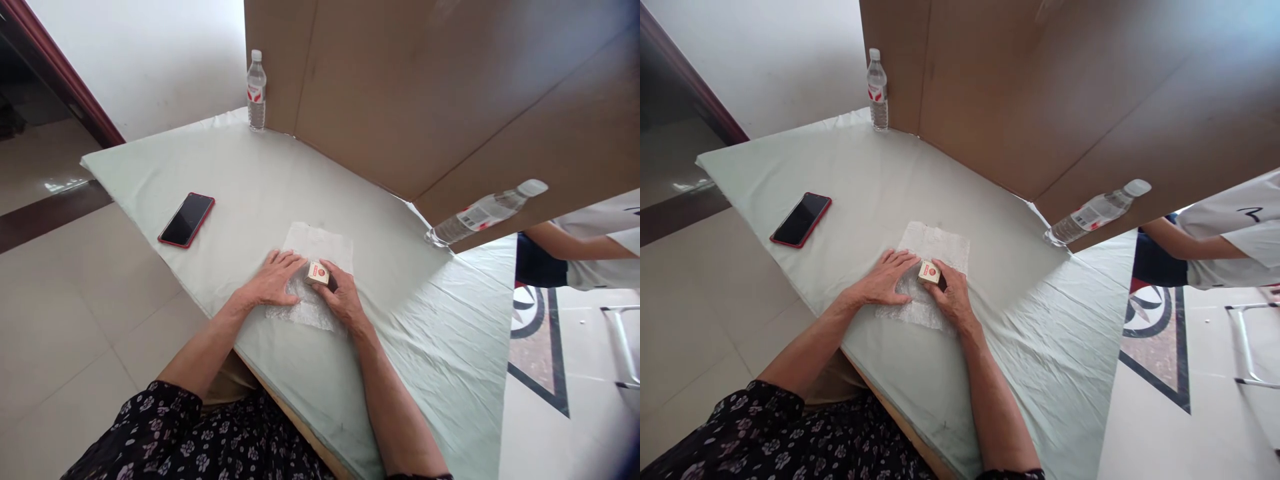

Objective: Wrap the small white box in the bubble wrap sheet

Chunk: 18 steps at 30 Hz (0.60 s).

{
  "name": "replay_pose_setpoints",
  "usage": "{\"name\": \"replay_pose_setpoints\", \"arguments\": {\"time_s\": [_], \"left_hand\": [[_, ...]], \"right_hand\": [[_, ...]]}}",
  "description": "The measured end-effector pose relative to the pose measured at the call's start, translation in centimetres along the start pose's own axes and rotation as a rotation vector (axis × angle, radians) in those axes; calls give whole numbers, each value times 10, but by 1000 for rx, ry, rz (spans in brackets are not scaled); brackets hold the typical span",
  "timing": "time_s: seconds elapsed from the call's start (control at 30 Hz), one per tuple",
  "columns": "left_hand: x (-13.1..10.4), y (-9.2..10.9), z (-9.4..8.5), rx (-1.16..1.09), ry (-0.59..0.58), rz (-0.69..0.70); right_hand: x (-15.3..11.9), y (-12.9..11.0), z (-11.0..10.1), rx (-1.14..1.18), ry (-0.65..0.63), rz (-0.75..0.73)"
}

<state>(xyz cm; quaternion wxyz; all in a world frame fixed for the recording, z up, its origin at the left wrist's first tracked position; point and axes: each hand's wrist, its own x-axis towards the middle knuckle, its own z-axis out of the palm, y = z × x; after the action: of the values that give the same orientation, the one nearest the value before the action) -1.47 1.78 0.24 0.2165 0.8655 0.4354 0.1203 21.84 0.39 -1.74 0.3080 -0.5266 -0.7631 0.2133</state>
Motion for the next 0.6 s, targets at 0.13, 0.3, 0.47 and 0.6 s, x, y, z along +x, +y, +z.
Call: {"name": "replay_pose_setpoints", "arguments": {"time_s": [0.13,0.3,0.47,0.6], "left_hand": [[0,1,-1,3,-14,-9],[0,1,-3,8,-26,-15],[0,0,-4,-1,-21,-8],[1,-1,-4,-16,-18,9]], "right_hand": [[5,0,1,30,-15,-25],[15,3,-1,39,-101,-44],[-5,-10,-23,-88,-37,-53],[-53,-30,-43,-234,-1,-195]]}}
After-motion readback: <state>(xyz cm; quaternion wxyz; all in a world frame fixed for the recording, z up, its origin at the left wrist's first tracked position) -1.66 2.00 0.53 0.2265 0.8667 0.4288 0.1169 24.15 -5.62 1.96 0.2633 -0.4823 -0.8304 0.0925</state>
